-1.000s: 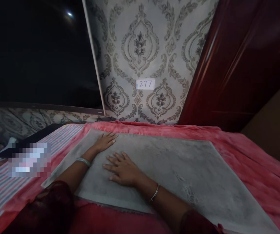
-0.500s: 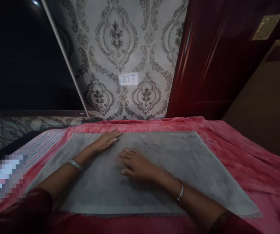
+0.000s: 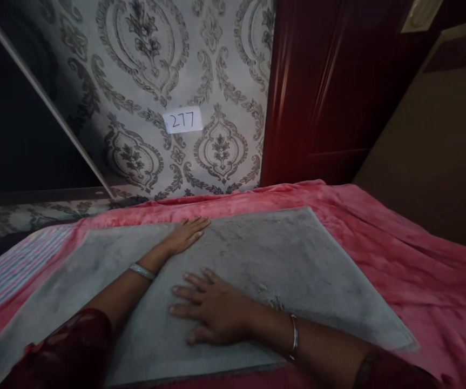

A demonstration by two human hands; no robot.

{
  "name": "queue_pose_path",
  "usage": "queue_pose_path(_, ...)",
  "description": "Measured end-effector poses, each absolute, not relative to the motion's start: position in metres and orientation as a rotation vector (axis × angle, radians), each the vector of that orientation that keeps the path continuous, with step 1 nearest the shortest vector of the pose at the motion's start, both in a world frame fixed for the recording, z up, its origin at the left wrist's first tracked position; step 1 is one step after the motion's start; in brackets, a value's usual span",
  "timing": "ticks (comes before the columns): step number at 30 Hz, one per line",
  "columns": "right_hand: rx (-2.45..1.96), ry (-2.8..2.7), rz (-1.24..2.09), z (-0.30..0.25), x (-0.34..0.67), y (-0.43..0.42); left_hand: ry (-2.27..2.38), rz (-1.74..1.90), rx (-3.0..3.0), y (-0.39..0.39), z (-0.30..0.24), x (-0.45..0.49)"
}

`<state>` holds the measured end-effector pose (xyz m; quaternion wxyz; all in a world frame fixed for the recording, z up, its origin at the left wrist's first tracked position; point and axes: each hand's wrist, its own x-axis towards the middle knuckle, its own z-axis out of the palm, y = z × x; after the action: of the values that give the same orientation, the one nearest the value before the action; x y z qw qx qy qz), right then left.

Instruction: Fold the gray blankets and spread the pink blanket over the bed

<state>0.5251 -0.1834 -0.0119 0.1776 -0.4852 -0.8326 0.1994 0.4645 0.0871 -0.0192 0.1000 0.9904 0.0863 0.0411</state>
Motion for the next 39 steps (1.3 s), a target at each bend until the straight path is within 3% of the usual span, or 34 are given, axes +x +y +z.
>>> queue_pose_path(8,-1.04,-2.237,0.922,0.005,0.506,-0.23,0.293,0.053,2.936,0.088,-0.015,0.467)
queue_pose_path(14,-1.503,-2.151,0.304,0.029,0.582,-0.201,0.014,0.263,2.804,0.076,0.008,0.508)
queue_pose_path(17,-1.659,-2.207,0.205,0.016,0.617,-0.179,-0.087,0.186,2.776,0.067,0.004,0.536)
queue_pose_path(28,-1.617,-2.273,0.458,-0.016,0.626,-0.175,0.032,0.052,2.862,0.063,-0.02,0.545)
queue_pose_path(39,-1.22,-2.329,0.716,0.005,0.551,-0.27,0.047,0.021,2.919,0.062,-0.014,0.543)
